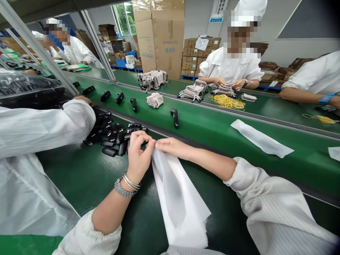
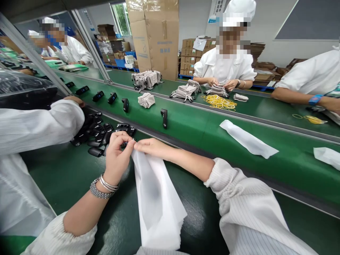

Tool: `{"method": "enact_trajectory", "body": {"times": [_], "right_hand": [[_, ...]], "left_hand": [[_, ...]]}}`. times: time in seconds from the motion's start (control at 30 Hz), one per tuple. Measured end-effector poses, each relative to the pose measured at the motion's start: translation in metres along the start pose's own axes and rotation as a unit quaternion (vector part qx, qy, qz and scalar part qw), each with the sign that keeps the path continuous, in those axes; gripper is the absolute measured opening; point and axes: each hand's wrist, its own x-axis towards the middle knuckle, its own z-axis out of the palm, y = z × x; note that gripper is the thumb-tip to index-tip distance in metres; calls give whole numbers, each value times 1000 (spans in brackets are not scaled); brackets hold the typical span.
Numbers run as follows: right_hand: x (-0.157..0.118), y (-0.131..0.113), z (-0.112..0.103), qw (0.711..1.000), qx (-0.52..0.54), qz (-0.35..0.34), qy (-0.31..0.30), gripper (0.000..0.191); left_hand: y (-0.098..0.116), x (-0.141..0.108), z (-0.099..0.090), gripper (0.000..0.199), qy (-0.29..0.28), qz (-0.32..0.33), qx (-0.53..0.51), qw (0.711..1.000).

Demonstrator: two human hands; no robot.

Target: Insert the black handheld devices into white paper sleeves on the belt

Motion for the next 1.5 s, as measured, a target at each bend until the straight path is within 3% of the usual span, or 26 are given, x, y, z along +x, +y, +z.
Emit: {"method": "enact_trajectory", "body": {"times": [0.07, 0.1, 0.13, 0.2, 0.27, 0.33, 0.43, 0.5, 0.63, 0.73, 0.83, 0.9, 0.93, 1.0, 1.07, 1.23, 1.3, 1.4, 1.43, 1.5], "right_hand": [[0, -2, 4, 996, 67, 32, -48, 41], [1, -5, 1, 994, 99, 32, -40, 43], [2, -9, -5, 992, 121, 18, -8, 44], [3, -19, -28, 989, 89, -34, 113, 43], [3, -28, -60, 964, -73, -75, 244, 36], [2, -30, -90, 888, -331, -43, 317, 30], [4, -16, -117, 741, -579, 31, 338, 24], [10, 0, -123, 711, -624, 74, 317, 30], [25, 31, -130, 764, -556, 169, 282, 48], [30, 42, -139, 800, -491, 176, 296, 49], [31, 41, -138, 889, -315, 141, 301, 57], [31, 35, -128, 948, -121, 72, 284, 68], [31, 30, -120, 963, -35, 28, 267, 75], [29, 20, -102, 970, 69, -49, 227, 90], [26, 10, -84, 972, 103, -88, 194, 101], [20, 2, -55, 981, 90, -100, 140, 109], [19, 2, -46, 986, 67, -95, 123, 97], [15, 2, -33, 993, 24, -77, 86, 53], [14, 2, -28, 996, 15, -66, 60, 41], [11, 3, -19, 999, 9, -39, -14, 34]], "left_hand": [[-6, 3, -2, 14, -4, -32, -7, 999], [-10, 5, -2, 16, -18, -45, -7, 999], [-12, 6, -3, 18, -40, -56, -1, 998], [-17, 8, -5, 23, -103, -76, 35, 991], [-18, 8, -6, 25, -178, -98, 88, 975], [-18, 6, -6, 28, -234, -120, 135, 955], [-16, 3, -4, 29, -269, -143, 184, 935], [-15, 1, -1, 18, -283, -137, 187, 931], [-16, 2, 4, 22, -274, -65, 174, 944], [-16, 3, 3, 26, -283, -15, 180, 942], [-14, 4, 1, 22, -302, 20, 151, 941], [-13, 3, -1, 14, -297, 37, 132, 945], [-12, 3, -2, 12, -290, 44, 128, 947], [-11, 3, -3, 11, -276, 57, 134, 950], [-9, 3, -5, 12, -256, 67, 142, 954], [-6, 4, -5, 11, -202, 78, 112, 970], [-5, 4, -5, 10, -183, 80, 86, 976], [-4, 5, -5, 9, -131, 75, 51, 987], [-4, 5, -5, 9, -104, 73, 43, 991], [-5, 7, -5, 10, -50, 61, 33, 996]]}}
